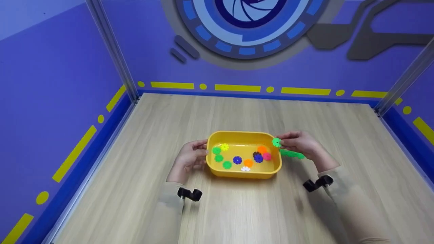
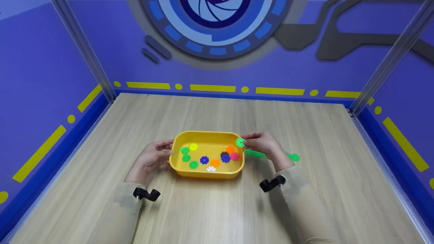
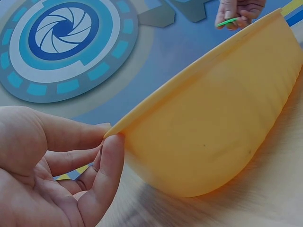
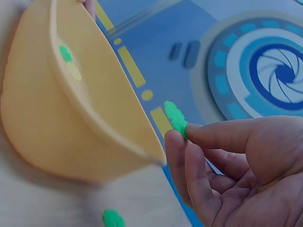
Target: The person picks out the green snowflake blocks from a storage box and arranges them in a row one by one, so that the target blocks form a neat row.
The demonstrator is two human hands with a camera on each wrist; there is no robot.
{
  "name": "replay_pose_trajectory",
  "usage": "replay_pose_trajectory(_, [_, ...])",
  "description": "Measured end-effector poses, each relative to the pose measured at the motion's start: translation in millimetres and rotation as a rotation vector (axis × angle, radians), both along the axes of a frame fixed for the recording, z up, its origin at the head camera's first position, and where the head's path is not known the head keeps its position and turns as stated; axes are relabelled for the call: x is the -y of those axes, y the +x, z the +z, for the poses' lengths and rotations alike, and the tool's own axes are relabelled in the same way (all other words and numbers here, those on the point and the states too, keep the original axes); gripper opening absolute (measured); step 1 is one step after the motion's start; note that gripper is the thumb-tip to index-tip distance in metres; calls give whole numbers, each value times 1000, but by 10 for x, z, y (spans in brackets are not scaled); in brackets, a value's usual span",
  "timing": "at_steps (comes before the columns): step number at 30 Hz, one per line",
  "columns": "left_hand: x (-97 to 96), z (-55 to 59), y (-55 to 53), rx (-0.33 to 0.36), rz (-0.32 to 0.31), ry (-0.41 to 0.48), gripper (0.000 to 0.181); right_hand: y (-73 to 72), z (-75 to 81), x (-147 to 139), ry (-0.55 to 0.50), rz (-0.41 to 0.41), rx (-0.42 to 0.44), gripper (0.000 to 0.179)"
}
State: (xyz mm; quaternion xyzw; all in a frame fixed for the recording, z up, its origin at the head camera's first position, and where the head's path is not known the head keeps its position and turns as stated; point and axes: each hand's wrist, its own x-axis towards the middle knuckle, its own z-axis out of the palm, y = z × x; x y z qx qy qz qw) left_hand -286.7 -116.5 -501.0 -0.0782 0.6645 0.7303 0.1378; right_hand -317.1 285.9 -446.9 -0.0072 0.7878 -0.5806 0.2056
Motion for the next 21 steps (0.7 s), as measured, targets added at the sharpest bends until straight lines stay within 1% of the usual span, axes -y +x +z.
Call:
replay_pose_trajectory(5, [-1, 10, 1, -4, -1, 2, 53, 45, -56, -237, -9, -31, -18, 51])
replay_pose_trajectory(9, [-2, 3, -7, -9, -3, -2, 52, 86, -128, -445, 9, -65, -30, 56])
replay_pose_trajectory(12, [-1, -7, -16, -6, -5, -9, 52, 115, -185, -603, -5, -93, -24, 58])
replay_pose_trajectory(13, [-1, -5, -13, -6, -5, -13, 52, 126, -202, -657, -23, -104, -19, 53])
replay_pose_trajectory(16, [2, 2, -6, -1, -6, -25, 52, 153, -242, -812, -62, -128, -5, 44])
replay_pose_trajectory(19, [4, 11, 4, 3, -6, -24, 52, 178, -275, -954, -98, -154, 2, 30])
replay_pose_trajectory(21, [6, 7, 4, 7, -6, -18, 52, 191, -299, -1033, -120, -169, 4, 27])
